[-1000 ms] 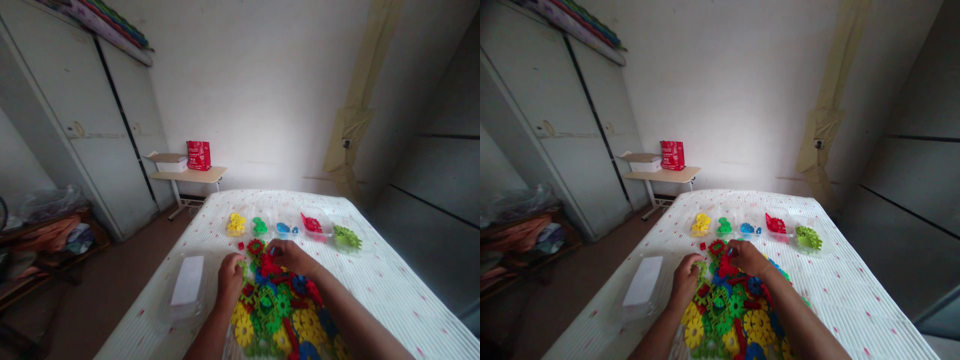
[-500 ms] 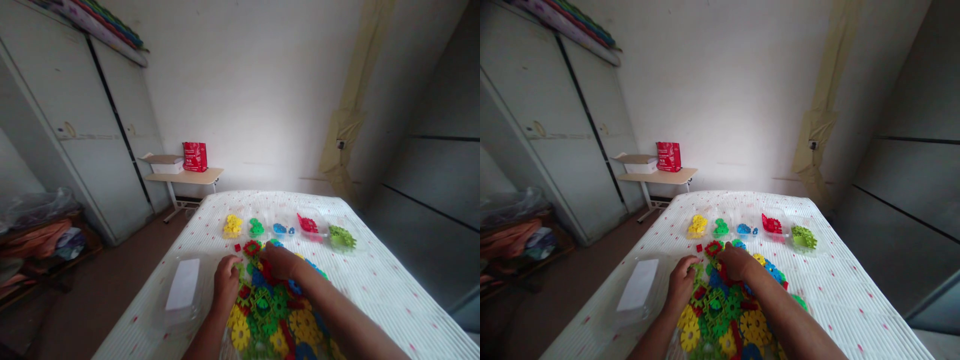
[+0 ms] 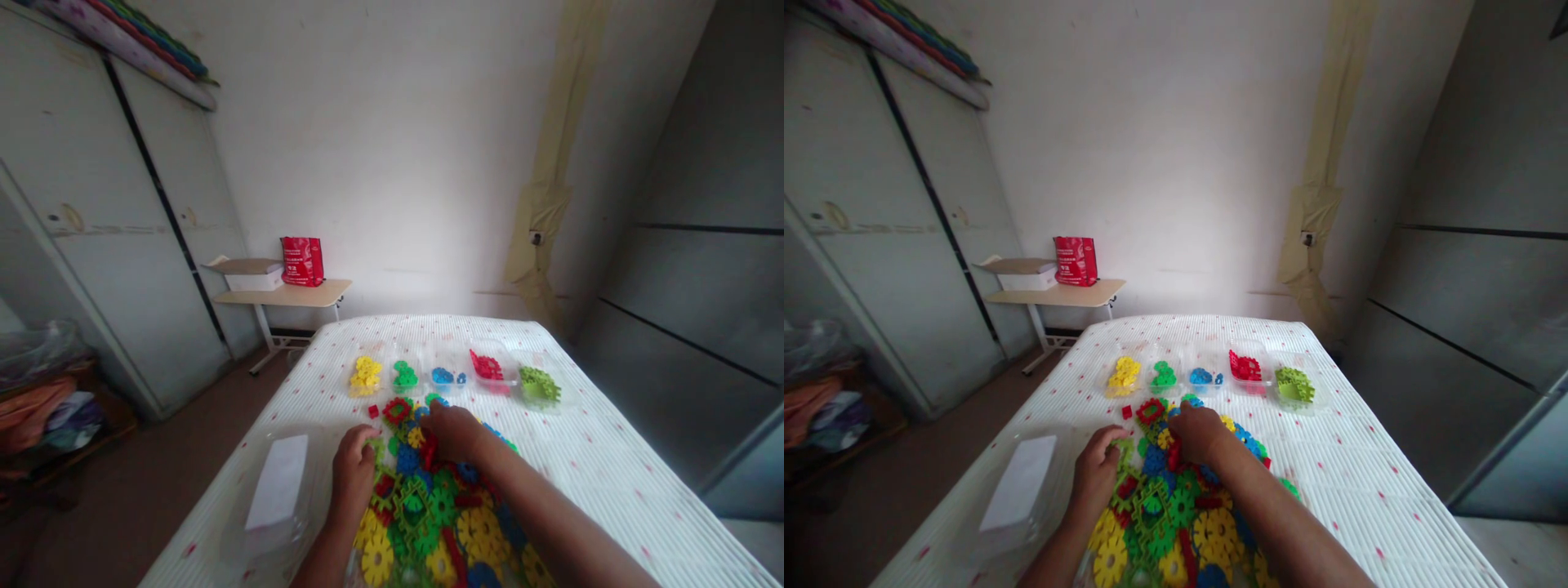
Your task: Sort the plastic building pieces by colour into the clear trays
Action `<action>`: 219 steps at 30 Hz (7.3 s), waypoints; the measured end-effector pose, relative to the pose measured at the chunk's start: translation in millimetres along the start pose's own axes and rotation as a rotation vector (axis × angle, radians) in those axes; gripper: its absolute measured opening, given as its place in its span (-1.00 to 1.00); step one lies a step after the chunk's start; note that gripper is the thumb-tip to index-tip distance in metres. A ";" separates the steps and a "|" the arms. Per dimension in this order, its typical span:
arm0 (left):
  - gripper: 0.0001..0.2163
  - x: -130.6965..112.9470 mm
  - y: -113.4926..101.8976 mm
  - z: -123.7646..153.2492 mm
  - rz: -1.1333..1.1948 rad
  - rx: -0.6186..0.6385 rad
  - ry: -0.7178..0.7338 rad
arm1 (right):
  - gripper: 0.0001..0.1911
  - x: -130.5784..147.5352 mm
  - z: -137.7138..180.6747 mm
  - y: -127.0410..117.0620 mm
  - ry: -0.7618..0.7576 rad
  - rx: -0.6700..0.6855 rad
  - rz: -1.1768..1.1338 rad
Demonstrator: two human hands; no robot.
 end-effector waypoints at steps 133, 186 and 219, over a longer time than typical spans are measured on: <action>-0.74 7.0 -9.1 1.4 0.046 -0.107 -0.248 | -0.66 -159.9 39.8 -41.0 0.633 -0.792 -0.095; -0.73 -27.1 -8.7 27.0 -0.063 0.346 0.038 | -0.68 -129.8 115.9 72.1 0.306 -0.753 -0.193; -0.71 -54.0 -17.3 8.7 0.085 0.360 -0.084 | -0.57 -78.2 113.0 34.2 0.061 -0.272 -0.864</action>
Point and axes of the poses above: each hand's wrist, its own z-axis away from the middle knuckle, its own y-axis out of the palm, x = y × z, the point moved 4 cm from there along -z, towards the middle knuckle, and after that the axes turned 1 degree about y, right-handed, at the moved point
